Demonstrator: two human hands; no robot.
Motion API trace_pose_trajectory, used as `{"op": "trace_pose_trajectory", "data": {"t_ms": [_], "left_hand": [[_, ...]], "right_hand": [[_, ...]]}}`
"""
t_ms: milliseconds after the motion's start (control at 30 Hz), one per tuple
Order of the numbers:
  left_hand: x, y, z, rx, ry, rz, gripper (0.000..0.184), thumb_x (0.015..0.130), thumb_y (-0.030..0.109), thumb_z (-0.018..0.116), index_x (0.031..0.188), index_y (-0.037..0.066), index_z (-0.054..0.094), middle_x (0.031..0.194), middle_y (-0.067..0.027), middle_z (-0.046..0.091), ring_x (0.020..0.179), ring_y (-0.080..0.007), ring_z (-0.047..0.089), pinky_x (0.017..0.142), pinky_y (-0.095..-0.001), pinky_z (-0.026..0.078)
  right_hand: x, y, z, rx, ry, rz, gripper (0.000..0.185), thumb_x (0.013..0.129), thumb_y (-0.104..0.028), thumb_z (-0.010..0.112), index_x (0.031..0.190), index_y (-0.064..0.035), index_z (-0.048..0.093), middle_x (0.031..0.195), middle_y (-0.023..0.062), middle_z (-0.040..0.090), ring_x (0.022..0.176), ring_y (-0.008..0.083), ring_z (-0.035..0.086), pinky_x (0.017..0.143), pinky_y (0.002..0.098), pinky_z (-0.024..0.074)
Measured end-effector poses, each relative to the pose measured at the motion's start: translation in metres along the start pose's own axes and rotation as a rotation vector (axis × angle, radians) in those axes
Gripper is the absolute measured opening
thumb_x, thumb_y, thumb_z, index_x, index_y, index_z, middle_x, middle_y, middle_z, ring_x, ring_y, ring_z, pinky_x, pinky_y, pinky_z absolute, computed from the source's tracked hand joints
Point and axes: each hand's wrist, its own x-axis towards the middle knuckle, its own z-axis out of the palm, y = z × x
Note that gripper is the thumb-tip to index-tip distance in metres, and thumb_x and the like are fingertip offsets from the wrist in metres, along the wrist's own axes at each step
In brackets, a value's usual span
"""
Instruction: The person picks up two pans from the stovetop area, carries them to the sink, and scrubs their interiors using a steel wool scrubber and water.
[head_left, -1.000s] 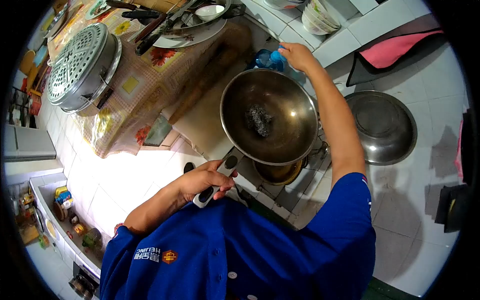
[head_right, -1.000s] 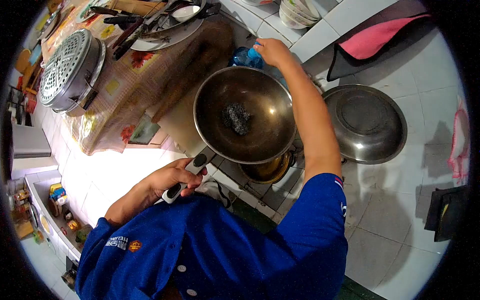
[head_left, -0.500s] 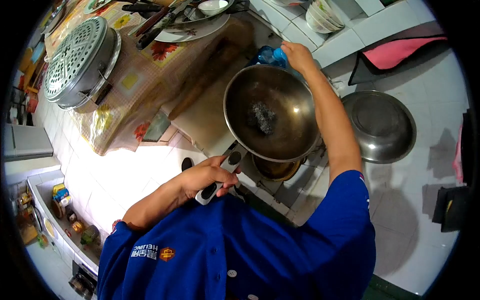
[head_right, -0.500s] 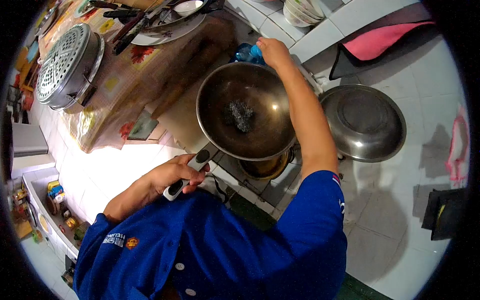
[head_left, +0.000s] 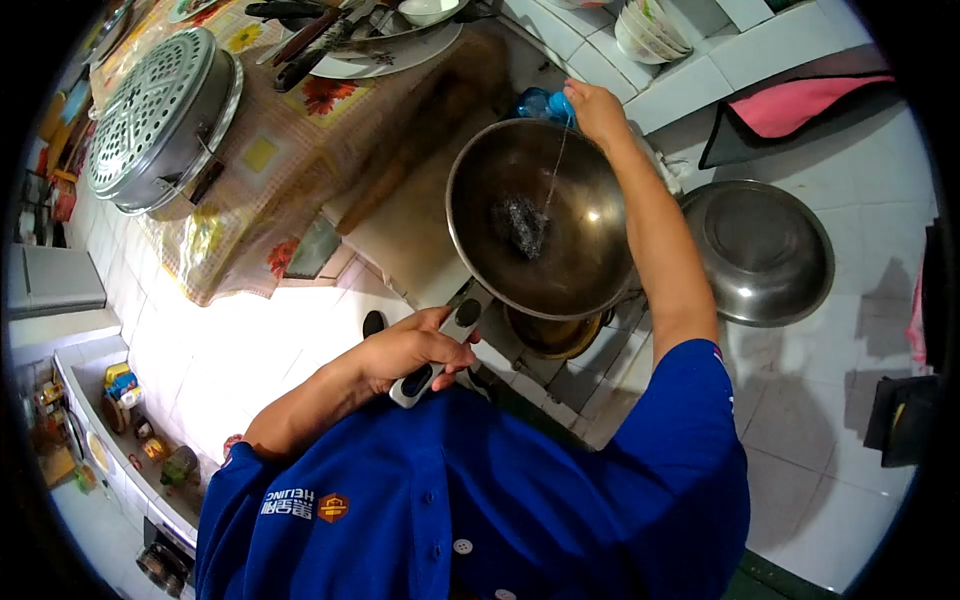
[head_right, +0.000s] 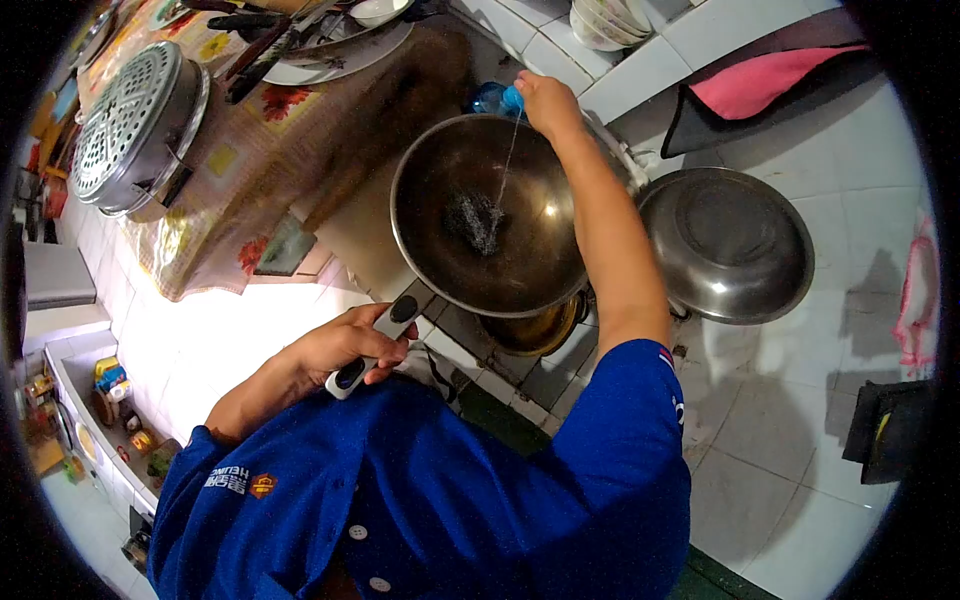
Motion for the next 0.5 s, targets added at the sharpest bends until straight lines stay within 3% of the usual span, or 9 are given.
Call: {"op": "trace_pose_trajectory", "data": {"t_ms": [233, 400, 500], "left_hand": [[0.000, -0.004, -0.001, -0.015, 0.027, -0.012, 0.031, 0.082, 0.002, 0.065, 0.109, 0.001, 0.048, 0.073, -0.0050, 0.055, 0.050, -0.0125, 0.054, 0.047, -0.0233, 0.041], [0.000, -0.004, -0.002, 0.019, 0.029, -0.017, 0.029, 0.084, 0.000, 0.061, 0.108, -0.001, 0.045, 0.072, -0.0050, 0.054, 0.050, -0.0120, 0.055, 0.049, -0.0226, 0.045], [0.000, -0.005, 0.000, 0.024, 0.025, 0.005, 0.028, 0.082, 0.002, 0.064, 0.106, 0.002, 0.048, 0.072, -0.0045, 0.055, 0.051, -0.0122, 0.054, 0.048, -0.0232, 0.041]], "right_hand": [[0.014, -0.006, -0.028, -0.027, -0.121, -0.087, 0.037, 0.093, -0.035, 0.056, 0.117, -0.0091, 0.066, 0.109, 0.0184, 0.066, 0.101, 0.0357, 0.063, 0.089, 0.0401, 0.0479], [0.004, 0.003, -0.007, 0.185, -0.054, 0.030, 0.037, 0.094, -0.035, 0.056, 0.118, -0.0080, 0.065, 0.109, 0.0192, 0.066, 0.102, 0.0355, 0.063, 0.089, 0.0403, 0.0477], [0.001, 0.004, -0.001, 0.057, -0.026, -0.006, 0.037, 0.094, -0.035, 0.055, 0.119, -0.0087, 0.065, 0.111, 0.0190, 0.066, 0.104, 0.0360, 0.062, 0.090, 0.0414, 0.0473]]}}
